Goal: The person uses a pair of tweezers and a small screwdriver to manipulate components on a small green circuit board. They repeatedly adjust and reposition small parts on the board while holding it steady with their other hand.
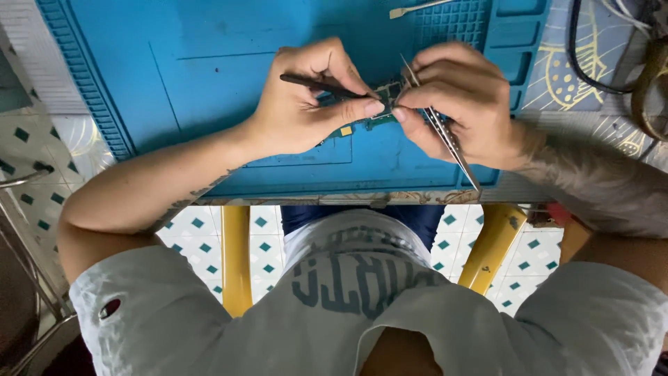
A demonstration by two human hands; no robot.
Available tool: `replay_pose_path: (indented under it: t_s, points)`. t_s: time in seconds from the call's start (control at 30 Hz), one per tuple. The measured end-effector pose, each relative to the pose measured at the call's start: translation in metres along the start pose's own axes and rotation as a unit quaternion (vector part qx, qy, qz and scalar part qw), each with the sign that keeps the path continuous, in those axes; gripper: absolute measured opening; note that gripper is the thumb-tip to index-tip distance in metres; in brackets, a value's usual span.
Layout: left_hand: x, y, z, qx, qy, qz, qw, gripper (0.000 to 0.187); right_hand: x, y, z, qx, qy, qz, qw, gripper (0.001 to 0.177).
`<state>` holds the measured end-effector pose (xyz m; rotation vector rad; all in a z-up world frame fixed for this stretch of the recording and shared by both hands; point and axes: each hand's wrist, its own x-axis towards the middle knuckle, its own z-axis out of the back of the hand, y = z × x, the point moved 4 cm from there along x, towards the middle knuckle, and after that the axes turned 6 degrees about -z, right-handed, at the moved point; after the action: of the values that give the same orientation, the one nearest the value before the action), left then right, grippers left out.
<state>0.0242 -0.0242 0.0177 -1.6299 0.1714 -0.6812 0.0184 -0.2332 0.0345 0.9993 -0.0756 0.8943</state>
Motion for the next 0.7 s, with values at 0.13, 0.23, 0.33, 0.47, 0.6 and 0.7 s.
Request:
replay_pose_path:
  t_s: [0.13, 0.23, 0.33, 0.47, 0.6, 0.7]
  points:
    - [0.000, 0.001, 0.001, -0.005, 0.022, -0.021, 1.000, 0.016, 0.000, -0.002, 0.001, 0.003, 0.002, 0.033, 0.999, 0.021]
    - [0.001, 0.000, 0.002, 0.000, 0.016, -0.014, 1.000, 0.016, 0.001, -0.002, 0.003, 0.012, -0.005, 0.019, 1.000, 0.019]
    - [0.001, 0.004, 0.005, 0.011, -0.005, 0.003, 1.000, 0.018, -0.001, -0.003, 0.005, 0.022, -0.001, 0.019, 1.000, 0.018]
    - [0.003, 0.005, 0.009, -0.033, -0.026, -0.030, 0.999, 0.019, -0.020, -0.029, -0.001, 0.095, -0.042, -0.021, 0.994, 0.015]
    - [0.003, 0.003, 0.007, -0.008, -0.032, -0.029, 0.999, 0.017, -0.012, -0.024, 0.012, 0.144, -0.059, -0.111, 0.982, 0.018]
    - [0.003, 0.005, 0.006, 0.002, -0.040, -0.034, 0.999, 0.019, -0.019, -0.036, 0.004, 0.160, -0.094, -0.085, 0.979, 0.007]
